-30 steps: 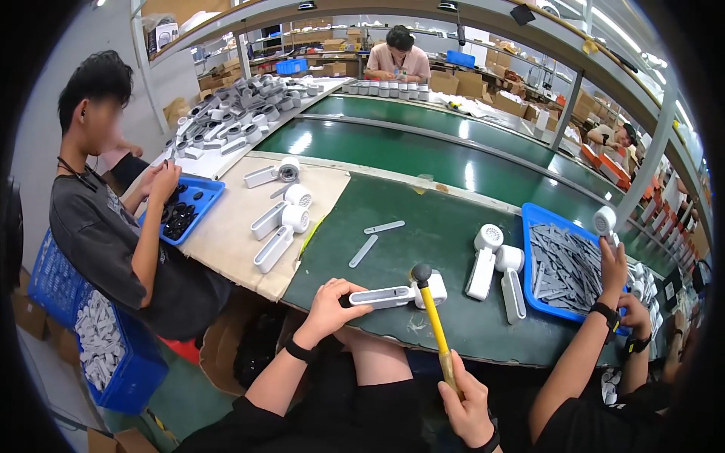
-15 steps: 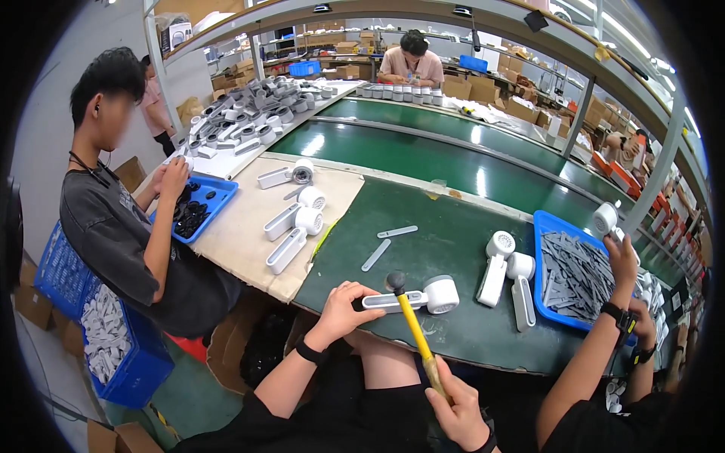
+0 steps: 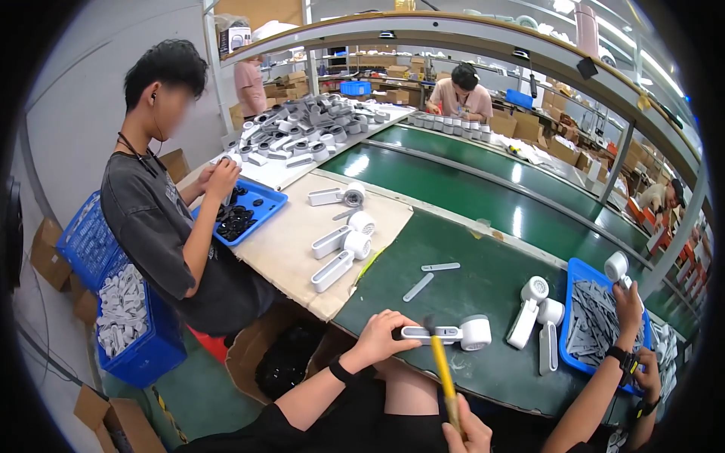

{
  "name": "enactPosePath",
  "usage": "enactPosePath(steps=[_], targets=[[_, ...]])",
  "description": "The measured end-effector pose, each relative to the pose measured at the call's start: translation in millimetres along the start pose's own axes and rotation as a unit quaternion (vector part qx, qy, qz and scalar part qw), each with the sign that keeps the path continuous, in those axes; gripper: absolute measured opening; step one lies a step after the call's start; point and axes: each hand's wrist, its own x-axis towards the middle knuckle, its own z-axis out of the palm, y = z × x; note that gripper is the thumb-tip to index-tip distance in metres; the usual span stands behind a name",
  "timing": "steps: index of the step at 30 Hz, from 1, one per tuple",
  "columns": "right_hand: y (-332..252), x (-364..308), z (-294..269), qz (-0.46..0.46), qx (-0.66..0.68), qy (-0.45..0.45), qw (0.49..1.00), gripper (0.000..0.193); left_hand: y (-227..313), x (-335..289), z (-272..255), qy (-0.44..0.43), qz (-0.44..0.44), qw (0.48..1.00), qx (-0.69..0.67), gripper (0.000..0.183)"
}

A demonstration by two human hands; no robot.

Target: The person picks up a white handheld fan, inserts a grey plastic strip into a slot on the handle, and taps it into place with a yellow hammer. They then set the assembled fan down and pick up another to repeat the process.

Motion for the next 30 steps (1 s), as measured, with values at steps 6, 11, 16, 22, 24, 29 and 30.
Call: enactPosePath(steps=[6,11,16,22,24,29,30], targets=[[27.9,-5.0,-10.2,-0.008,-0.063,0.033,0.997,0.049,4.2,4.5,-2.8,-0.014,-0.010,1.000,-0.019,0.026],[36.6,6.6,-0.4,-0.121,-0.097,0.063,0.986,0.051,6.9,8.9,-2.0,0.002,0.004,1.000,-0.005,0.027],[28.6,-11.5,-14.2,0.157,0.100,0.036,0.982,0.058,17.0,6.7,-12.3,-0.015,0.027,0.999,-0.037,0.033],[40.8,-37.0,-9.5,0.178,0.201,0.132,0.954,0.061,25.7,4.8,-22.4,-0.131,-0.244,0.852,-0.445,0.042],[37.3,-39.5,-8.4,0.183,0.210,0.125,0.952,0.061,9.4,9.3,-32.6,-0.187,-0.358,0.677,-0.616,0.044],[42.5,-44.3,-2.7,0.191,0.242,0.123,0.943,0.061,17.3,18.2,-51.8,-0.160,-0.401,0.773,-0.465,0.041],[43.6,-44.6,-1.9,0.192,0.238,0.120,0.945,0.062,20.9,21.8,-56.5,-0.162,-0.370,0.854,-0.328,0.042]])
